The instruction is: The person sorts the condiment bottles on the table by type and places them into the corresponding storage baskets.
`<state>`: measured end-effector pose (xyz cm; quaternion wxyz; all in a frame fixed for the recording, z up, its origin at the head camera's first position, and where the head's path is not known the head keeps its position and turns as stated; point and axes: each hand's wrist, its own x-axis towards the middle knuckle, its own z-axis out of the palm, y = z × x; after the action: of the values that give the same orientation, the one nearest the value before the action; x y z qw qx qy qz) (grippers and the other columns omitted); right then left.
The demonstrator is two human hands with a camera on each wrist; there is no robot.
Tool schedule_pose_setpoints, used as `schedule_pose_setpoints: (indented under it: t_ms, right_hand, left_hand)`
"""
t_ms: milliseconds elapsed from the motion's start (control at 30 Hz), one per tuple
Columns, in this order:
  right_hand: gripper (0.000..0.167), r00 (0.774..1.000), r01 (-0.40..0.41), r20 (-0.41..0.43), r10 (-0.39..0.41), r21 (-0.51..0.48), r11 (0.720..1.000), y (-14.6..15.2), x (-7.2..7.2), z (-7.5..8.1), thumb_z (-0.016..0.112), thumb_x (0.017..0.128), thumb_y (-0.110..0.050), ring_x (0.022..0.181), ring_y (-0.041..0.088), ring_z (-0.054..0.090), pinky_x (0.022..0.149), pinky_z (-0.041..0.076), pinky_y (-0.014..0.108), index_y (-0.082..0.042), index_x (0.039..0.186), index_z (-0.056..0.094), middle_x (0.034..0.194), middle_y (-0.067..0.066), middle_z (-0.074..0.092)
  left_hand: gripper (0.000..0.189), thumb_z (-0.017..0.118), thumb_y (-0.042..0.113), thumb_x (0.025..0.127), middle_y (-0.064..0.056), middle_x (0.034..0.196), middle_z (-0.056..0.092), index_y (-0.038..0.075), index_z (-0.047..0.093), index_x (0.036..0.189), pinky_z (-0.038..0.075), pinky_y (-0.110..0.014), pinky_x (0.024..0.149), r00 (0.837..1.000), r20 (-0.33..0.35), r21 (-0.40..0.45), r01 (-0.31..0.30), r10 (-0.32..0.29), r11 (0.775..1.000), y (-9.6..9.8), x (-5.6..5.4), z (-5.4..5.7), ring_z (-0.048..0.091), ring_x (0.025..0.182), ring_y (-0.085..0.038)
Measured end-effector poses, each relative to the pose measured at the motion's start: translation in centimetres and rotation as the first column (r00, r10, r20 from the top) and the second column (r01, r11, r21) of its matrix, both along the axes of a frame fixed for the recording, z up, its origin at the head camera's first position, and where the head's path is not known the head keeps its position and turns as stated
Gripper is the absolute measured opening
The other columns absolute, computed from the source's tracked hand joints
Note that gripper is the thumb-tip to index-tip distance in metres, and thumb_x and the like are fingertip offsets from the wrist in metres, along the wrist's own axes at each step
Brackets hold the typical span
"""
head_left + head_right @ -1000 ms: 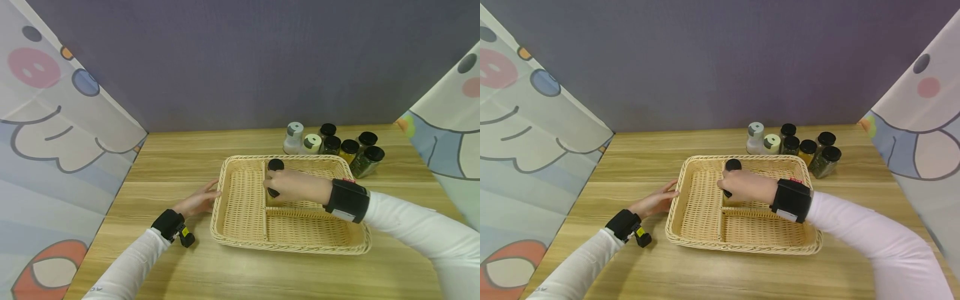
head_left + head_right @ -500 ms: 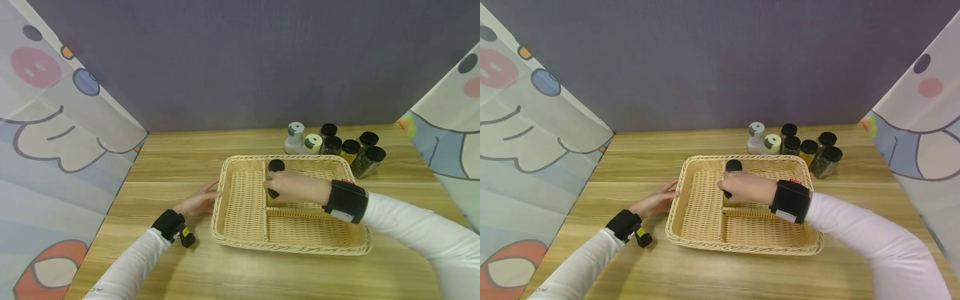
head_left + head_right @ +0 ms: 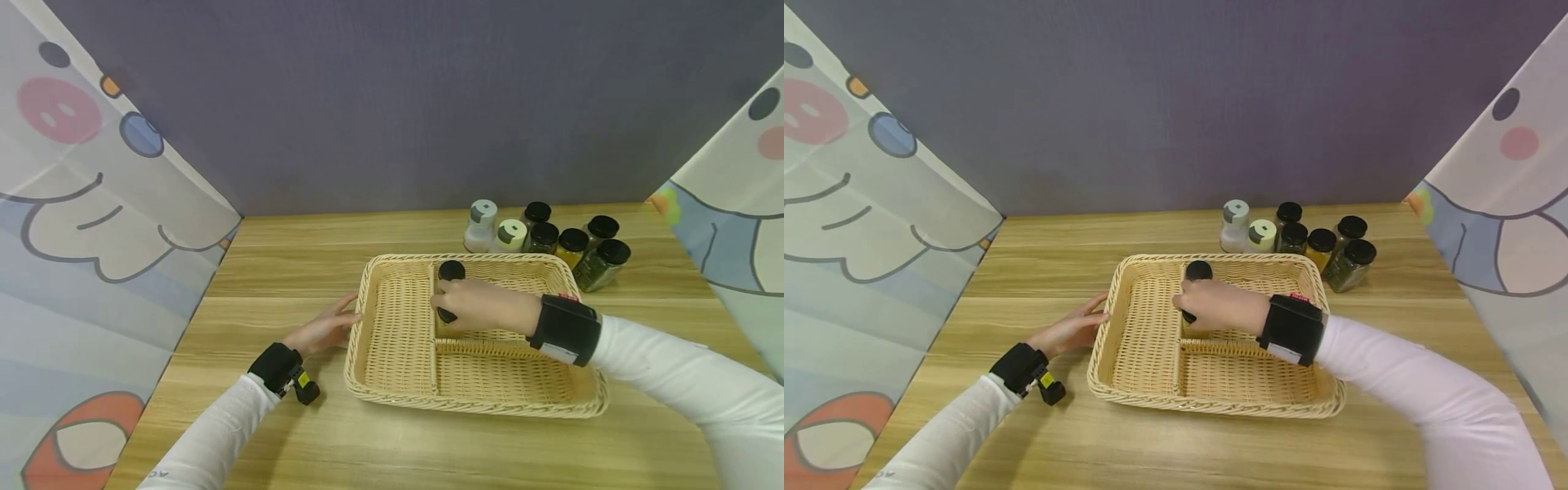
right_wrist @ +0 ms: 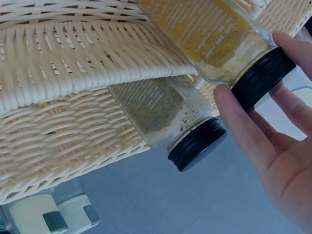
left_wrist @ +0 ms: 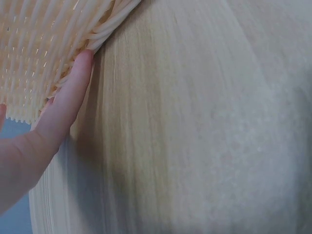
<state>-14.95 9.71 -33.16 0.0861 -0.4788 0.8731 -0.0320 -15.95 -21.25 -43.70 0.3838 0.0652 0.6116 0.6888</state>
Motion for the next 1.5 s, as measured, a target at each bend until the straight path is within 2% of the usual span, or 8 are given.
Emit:
schedule_pose_setpoints:
  t_ms: [267, 733, 967, 1500]
  right_hand:
    - [0.032, 1.000, -0.010, -0.018, 0.010, -0.008, 1.000, 0.1, -0.1, -0.3, 0.068, 0.077, -0.022, 0.078, 0.021, 0.056, 0.061, 0.049, 0.026, -0.004, 0.102, 0.060, 0.096, 0.014, 0.054]
    - [0.032, 0.998, -0.035, -0.046, 0.033, -0.045, 0.998, 0.5, -0.2, -0.6, 0.068, 0.077, -0.022, 0.079, 0.020, 0.055, 0.062, 0.049, 0.026, -0.005, 0.102, 0.060, 0.097, 0.013, 0.053]
    - [0.036, 1.000, -0.021, -0.008, 0.020, -0.046, 0.999, 0.5, -0.2, -0.3, 0.068, 0.077, -0.024, 0.087, 0.024, 0.056, 0.070, 0.050, 0.030, -0.005, 0.106, 0.059, 0.103, 0.014, 0.053]
    - [0.029, 0.999, 0.005, 0.053, 0.004, -0.179, 0.984, 0.7, -0.7, 1.4, 0.063, 0.081, -0.024, 0.082, 0.016, 0.054, 0.067, 0.048, 0.027, -0.007, 0.104, 0.060, 0.099, 0.009, 0.054]
  left_hand:
    - [0.061, 0.041, 0.016, 0.094, -0.017, 0.144, 0.016, 0.026, 0.005, 0.142, 0.038, -0.056, 0.088, 1.000, -0.020, -0.007, 0.005, -0.005, 1.000, -0.1, -0.1, -0.2, 0.027, 0.126, -0.036]
    - [0.061, 0.041, 0.015, 0.094, -0.018, 0.144, 0.016, 0.025, 0.005, 0.142, 0.038, -0.056, 0.088, 1.000, -0.023, 0.001, -0.004, 0.004, 1.000, 0.1, 0.1, -0.1, 0.029, 0.125, -0.036]
    - [0.060, 0.040, 0.015, 0.094, -0.019, 0.143, 0.017, 0.025, 0.004, 0.142, 0.037, -0.056, 0.088, 1.000, -0.015, 0.002, -0.006, 0.006, 1.000, 0.2, 0.2, 0.0, 0.028, 0.125, -0.036]
    - [0.062, 0.042, 0.018, 0.094, -0.020, 0.143, 0.016, 0.024, 0.002, 0.142, 0.036, -0.056, 0.090, 1.000, -0.029, 0.003, 0.008, -0.008, 1.000, 0.2, 0.2, 0.1, 0.025, 0.127, -0.037]
